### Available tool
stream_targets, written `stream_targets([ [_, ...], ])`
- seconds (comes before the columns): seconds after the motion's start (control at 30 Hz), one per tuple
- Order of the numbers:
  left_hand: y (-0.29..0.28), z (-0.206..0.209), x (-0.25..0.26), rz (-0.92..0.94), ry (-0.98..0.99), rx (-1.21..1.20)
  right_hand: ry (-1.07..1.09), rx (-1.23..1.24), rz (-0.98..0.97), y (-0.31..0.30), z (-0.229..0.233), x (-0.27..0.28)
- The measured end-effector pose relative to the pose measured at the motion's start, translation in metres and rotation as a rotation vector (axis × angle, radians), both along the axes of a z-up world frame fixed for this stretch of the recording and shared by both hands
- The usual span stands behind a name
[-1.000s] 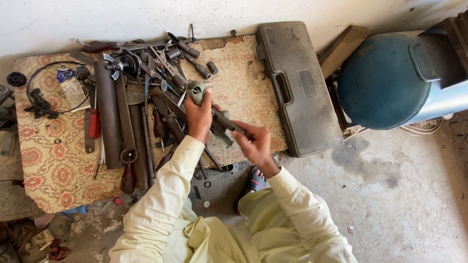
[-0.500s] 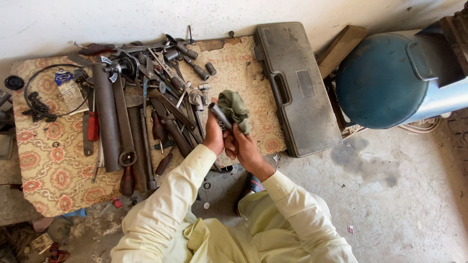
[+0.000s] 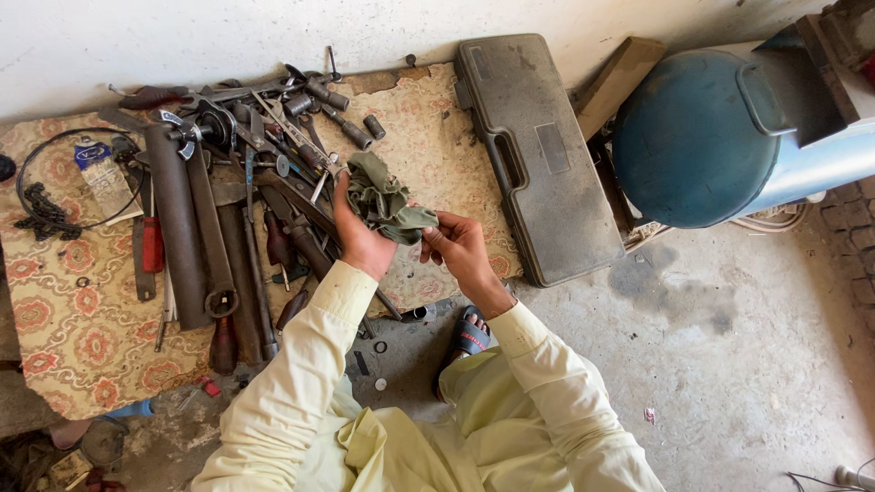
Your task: The person cleans various metal mechanical components and a tool case by hand using a cloth.
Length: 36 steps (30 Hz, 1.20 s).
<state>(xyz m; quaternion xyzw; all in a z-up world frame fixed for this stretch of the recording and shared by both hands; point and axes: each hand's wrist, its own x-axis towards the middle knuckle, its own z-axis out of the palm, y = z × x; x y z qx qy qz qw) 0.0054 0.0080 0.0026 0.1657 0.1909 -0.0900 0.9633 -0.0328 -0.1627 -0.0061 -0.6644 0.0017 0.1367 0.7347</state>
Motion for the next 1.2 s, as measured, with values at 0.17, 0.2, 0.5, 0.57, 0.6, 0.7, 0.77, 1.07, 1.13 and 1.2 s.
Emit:
stream_targets([
  [0.17, 0.012, -0.012, -0.001, 0.052, -0.128, -0.137, -0.061, -0.012, 0.055, 0.003, 0.005, -0.001],
  [0.2, 0.015, -0.014, 0.0, 0.065, -0.098, -0.16, -0.085, -0.05, 0.074, 0.005, 0.005, -0.001],
  [0.5, 0.065, 0.025, 0.007, 0.226, -0.196, 0.4, -0.116, -0.115, 0.031, -0.016, 0.017, 0.005],
  [0.57, 0.055, 0.037, 0.003, 0.151, -0.371, 0.666, -0.122, -0.054, -0.028, -0.018, 0.022, 0.009],
  [0.6, 0.047, 0.039, -0.003, 0.07, -0.547, 0.811, -0.135, -0.111, -0.025, -0.017, 0.024, 0.01],
  [0.7, 0.017, 0.025, -0.015, -0.404, -0.712, 1.384, -0.162, -0.263, -0.057, -0.014, 0.026, 0.01],
  [0.77, -0.01, 0.009, -0.023, -0.183, -1.064, 1.579, -0.16, -0.344, -0.127, -0.012, 0.022, 0.009],
  [1.07, -0.031, 0.019, -0.032, -0.651, -0.451, 0.588, -0.118, 0.17, -0.205, -0.037, 0.015, 0.008],
  [1.13, -0.015, 0.026, -0.034, -0.741, -0.314, 0.357, -0.152, 0.242, -0.171, -0.039, 0.021, 0.004],
  [1.2, -0.01, 0.027, -0.037, -0.782, -0.231, 0.164, -0.169, 0.275, -0.15, -0.04, 0.028, 0.002],
])
